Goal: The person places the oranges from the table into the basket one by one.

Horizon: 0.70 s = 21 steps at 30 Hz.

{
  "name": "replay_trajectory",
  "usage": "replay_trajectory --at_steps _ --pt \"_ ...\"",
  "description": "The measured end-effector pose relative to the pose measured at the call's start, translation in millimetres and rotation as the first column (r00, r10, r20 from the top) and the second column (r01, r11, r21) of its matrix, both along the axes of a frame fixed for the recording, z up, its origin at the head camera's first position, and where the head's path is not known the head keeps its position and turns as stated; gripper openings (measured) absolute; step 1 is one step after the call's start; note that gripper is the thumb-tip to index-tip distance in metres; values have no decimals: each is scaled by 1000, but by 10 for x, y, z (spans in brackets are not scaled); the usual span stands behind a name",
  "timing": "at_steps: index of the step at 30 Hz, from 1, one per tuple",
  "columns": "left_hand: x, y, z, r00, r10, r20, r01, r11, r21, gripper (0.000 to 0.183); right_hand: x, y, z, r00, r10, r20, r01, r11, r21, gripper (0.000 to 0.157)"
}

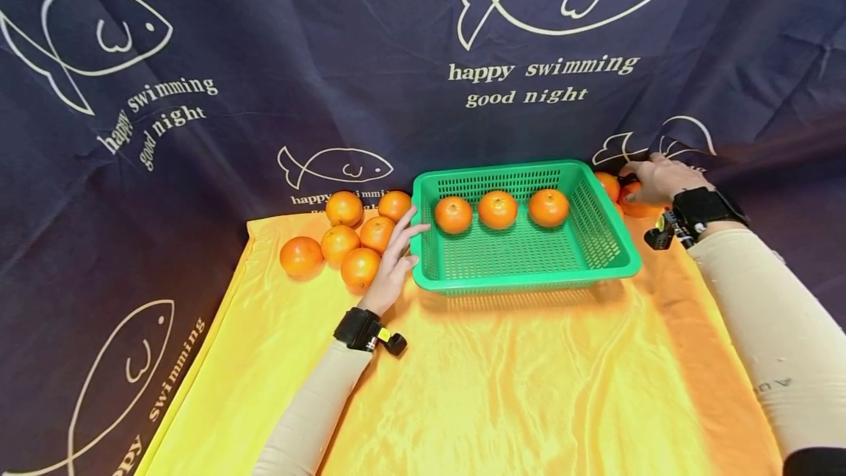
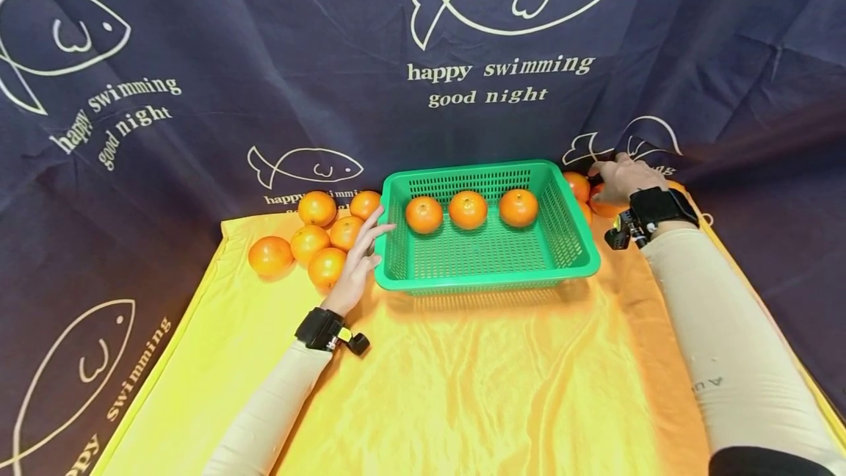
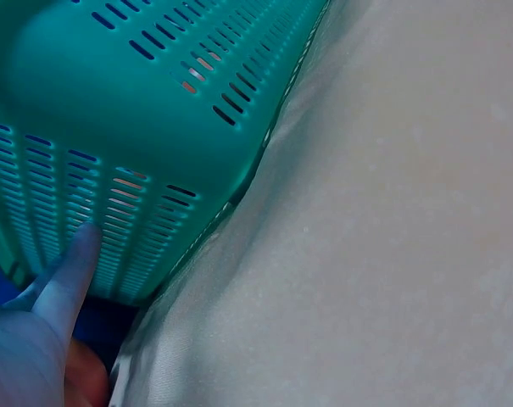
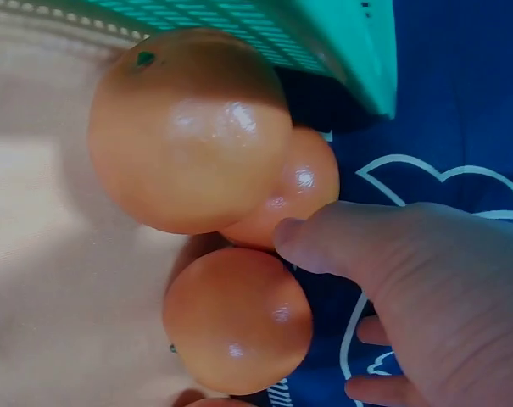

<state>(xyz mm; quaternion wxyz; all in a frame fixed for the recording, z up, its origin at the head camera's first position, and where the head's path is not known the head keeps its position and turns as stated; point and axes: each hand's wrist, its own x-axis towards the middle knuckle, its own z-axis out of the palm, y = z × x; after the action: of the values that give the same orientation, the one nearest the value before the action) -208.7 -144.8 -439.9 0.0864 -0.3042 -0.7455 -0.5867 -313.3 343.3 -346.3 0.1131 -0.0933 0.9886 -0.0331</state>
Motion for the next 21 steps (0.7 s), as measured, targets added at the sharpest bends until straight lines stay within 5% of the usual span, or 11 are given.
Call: replay_trajectory --at_steps 13,21 --pt "10 -8 -3 1000 4 -3 -4 1000 5 52 -19 92 -255 999 16 -31 -18 998 -54 61" --pt "1 -5 9 1000 -3 -7 3 1000 9 50 -21 182 -436 991 20 -136 -30 997 -66 66"
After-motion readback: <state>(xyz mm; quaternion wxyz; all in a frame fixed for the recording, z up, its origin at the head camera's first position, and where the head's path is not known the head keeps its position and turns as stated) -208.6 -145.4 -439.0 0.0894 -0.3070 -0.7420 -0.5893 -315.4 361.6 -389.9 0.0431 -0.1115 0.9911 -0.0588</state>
